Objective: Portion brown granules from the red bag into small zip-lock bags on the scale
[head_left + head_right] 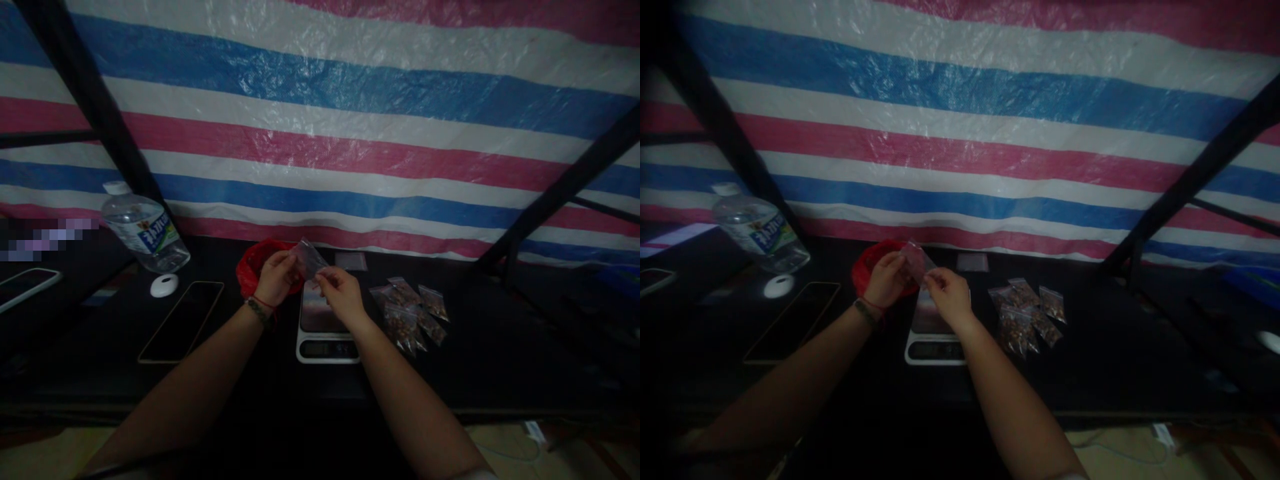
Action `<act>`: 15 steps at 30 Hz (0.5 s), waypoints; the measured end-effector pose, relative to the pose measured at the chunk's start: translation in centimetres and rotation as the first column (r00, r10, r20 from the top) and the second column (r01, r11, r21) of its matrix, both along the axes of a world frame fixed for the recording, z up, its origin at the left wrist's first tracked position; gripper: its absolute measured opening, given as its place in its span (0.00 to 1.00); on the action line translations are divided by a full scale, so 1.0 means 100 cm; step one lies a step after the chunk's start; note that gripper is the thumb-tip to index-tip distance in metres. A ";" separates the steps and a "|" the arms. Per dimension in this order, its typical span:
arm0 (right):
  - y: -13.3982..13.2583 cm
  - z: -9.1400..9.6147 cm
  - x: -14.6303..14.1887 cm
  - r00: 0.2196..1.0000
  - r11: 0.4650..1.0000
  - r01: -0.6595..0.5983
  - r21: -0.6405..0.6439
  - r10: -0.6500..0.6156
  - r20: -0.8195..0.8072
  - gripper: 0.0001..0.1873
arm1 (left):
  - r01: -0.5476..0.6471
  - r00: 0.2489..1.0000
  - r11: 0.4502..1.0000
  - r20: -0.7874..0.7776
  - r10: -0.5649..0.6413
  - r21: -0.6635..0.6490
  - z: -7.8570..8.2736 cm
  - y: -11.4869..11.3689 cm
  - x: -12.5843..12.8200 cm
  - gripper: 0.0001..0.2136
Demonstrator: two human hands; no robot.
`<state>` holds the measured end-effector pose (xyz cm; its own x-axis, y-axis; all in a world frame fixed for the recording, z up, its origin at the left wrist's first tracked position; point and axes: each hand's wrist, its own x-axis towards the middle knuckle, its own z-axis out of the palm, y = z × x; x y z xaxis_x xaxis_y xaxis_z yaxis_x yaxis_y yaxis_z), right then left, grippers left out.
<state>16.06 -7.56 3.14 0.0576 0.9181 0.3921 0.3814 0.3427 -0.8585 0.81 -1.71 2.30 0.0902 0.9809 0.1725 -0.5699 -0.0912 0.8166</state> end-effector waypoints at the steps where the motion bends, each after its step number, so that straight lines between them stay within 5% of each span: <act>1: 0.000 0.000 0.000 1.000 1.000 -0.004 -0.001 0.004 0.006 0.11 | -0.007 1.000 1.000 0.007 0.007 0.002 -0.001 0.001 0.000 0.13; 8: 0.001 0.002 0.001 0.999 0.999 0.037 -0.018 -0.036 0.034 0.11 | -0.024 0.992 0.999 0.127 0.027 -0.030 -0.003 0.009 -0.007 0.11; 15: 0.001 0.001 0.002 0.993 0.999 0.035 -0.025 -0.032 0.112 0.14 | -0.034 0.999 0.999 -0.032 0.036 0.033 -0.003 0.008 -0.010 0.14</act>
